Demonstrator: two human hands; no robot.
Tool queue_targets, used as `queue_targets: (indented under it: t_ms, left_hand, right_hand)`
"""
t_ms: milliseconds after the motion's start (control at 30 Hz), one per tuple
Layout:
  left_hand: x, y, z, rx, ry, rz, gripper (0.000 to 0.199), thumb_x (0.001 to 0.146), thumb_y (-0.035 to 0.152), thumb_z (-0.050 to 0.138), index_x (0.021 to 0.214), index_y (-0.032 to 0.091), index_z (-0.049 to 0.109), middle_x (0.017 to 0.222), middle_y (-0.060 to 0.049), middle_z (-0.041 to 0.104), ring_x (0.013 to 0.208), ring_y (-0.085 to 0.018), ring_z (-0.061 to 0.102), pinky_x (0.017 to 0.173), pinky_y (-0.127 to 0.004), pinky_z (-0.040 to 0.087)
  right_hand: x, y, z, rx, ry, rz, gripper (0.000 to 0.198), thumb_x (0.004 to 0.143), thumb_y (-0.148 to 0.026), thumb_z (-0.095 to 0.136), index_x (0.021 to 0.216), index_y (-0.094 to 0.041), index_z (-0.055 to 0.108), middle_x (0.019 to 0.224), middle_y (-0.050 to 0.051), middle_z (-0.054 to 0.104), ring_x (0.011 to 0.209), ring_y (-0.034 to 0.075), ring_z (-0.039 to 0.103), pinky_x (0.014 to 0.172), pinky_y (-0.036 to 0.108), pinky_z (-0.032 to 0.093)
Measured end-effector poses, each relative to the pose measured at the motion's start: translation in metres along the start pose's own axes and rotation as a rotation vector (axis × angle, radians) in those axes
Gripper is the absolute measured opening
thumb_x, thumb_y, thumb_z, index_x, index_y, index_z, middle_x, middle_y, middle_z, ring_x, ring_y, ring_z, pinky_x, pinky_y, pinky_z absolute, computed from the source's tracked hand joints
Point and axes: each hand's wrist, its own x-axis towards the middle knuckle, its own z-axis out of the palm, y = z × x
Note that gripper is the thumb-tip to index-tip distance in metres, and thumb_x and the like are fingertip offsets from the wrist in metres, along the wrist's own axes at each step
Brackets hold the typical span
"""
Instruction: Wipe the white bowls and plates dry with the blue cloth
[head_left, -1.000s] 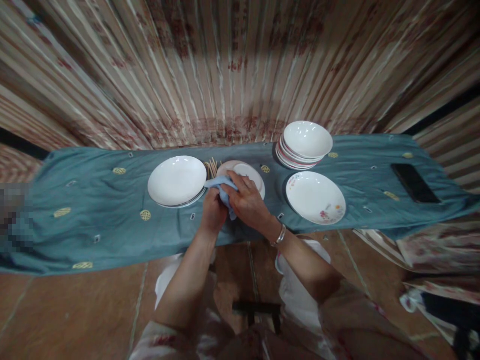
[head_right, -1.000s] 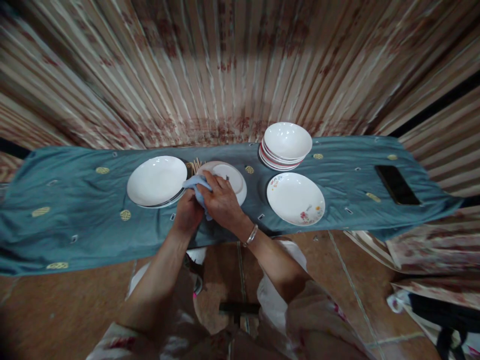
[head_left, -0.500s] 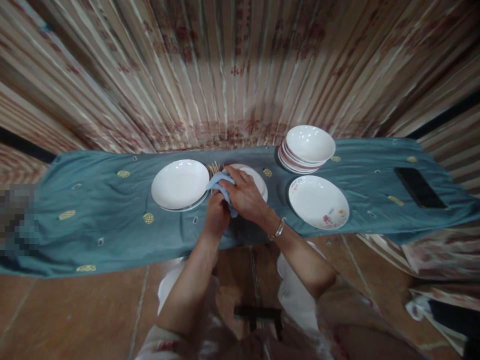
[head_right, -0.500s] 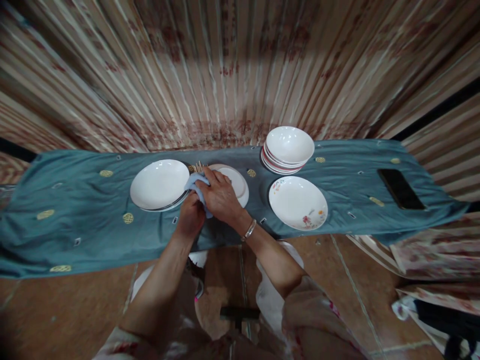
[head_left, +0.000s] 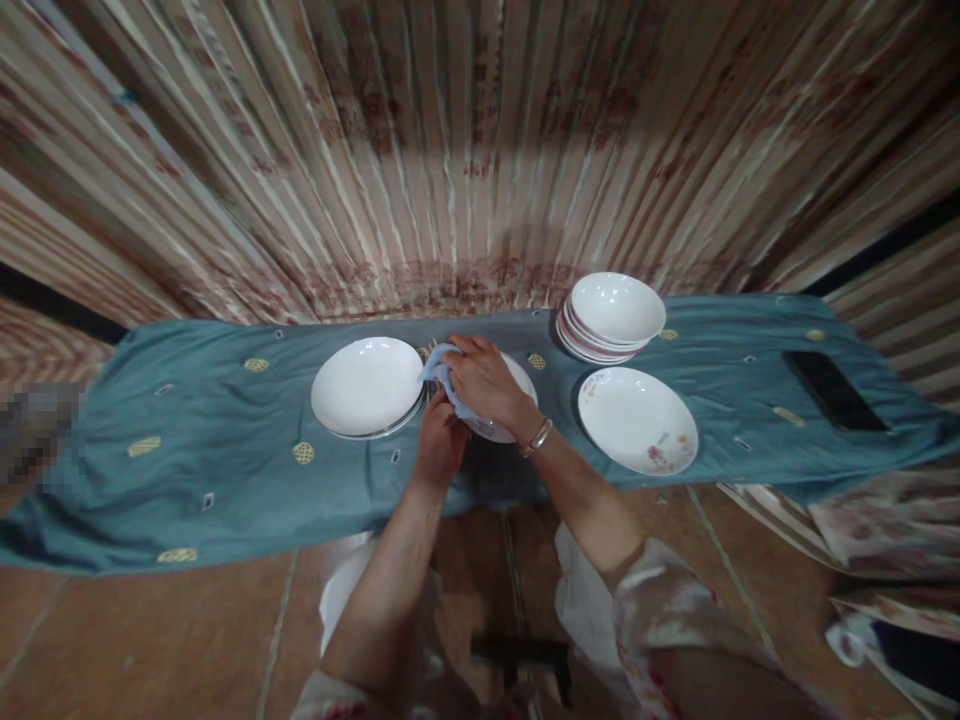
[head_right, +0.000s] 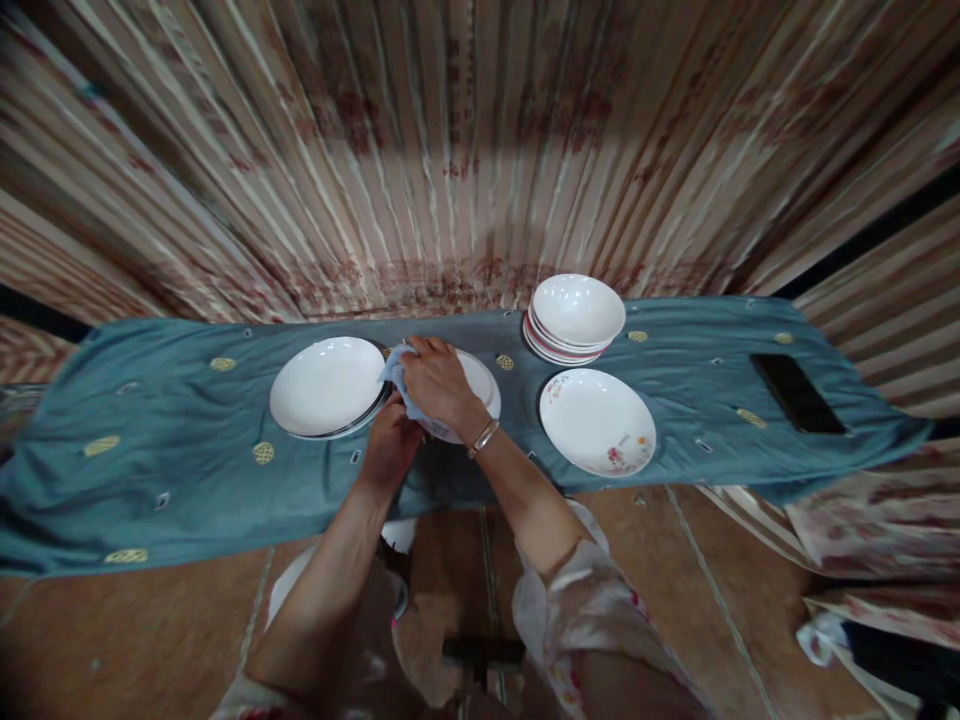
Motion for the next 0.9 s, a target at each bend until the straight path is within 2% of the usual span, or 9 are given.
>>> queue_targets:
  t_ms: [133,233,400,533,700,900]
  left_hand:
    - [0.0,0.0,0.0,-0.031,0.03,-0.035,0.012,0.061,0.01,0.061,0.071,0.018,0.064,0.067,0.002,0.059,0.059,-0.01,0.053,0.057,-0.021,0.044]
    - [-0.001,0.0,-0.001,-0.05,0.054,-0.051,0.016,0.06,0.013,0.063,0.076,0.017,0.066,0.073,0.001,0.063,0.064,-0.011,0.057,0.06,-0.021,0.046]
    - [-0.002,-0.003,-0.004,-0.015,0.013,-0.032,0.012,0.063,0.016,0.063,0.076,0.017,0.064,0.072,0.002,0.06,0.064,-0.012,0.055,0.059,-0.022,0.044]
    - [-0.001,-0.005,-0.006,-0.005,0.012,-0.019,0.009,0.063,0.017,0.063,0.07,0.018,0.059,0.067,0.003,0.055,0.061,-0.011,0.051,0.057,-0.022,0.043]
    - [0.0,-0.006,-0.006,-0.009,0.0,-0.013,0.009,0.063,0.017,0.063,0.072,0.018,0.061,0.072,0.001,0.058,0.066,-0.012,0.055,0.06,-0.022,0.045]
    - [0.002,-0.007,-0.008,-0.011,-0.015,-0.021,0.013,0.063,0.018,0.064,0.076,0.018,0.065,0.071,0.001,0.059,0.065,-0.013,0.055,0.055,-0.022,0.041]
  right_hand:
    - [0.017,0.009,-0.002,-0.029,-0.087,0.005,0.032,0.1,-0.016,0.042,0.112,-0.013,0.072,0.127,0.014,0.066,0.111,0.025,0.059,0.1,0.039,0.042]
    - [0.03,0.021,0.0,-0.04,-0.136,0.013,0.034,0.1,-0.015,0.041,0.109,-0.013,0.073,0.122,0.013,0.07,0.108,0.023,0.062,0.101,0.036,0.043]
    - [0.042,0.046,0.008,-0.053,-0.189,0.06,0.037,0.104,-0.018,0.038,0.109,-0.012,0.074,0.121,0.015,0.073,0.112,0.022,0.065,0.099,0.033,0.047]
    - [0.037,0.06,0.011,-0.042,-0.171,0.121,0.04,0.106,-0.014,0.034,0.113,-0.011,0.073,0.121,0.015,0.074,0.111,0.021,0.067,0.096,0.029,0.048]
    - [0.026,0.075,0.017,-0.035,-0.182,0.186,0.037,0.106,-0.013,0.035,0.113,-0.008,0.071,0.117,0.016,0.074,0.107,0.02,0.069,0.092,0.028,0.049]
    - [0.01,0.095,0.028,-0.039,-0.189,0.277,0.04,0.105,-0.012,0.029,0.111,-0.01,0.069,0.114,0.016,0.075,0.104,0.022,0.071,0.087,0.03,0.051]
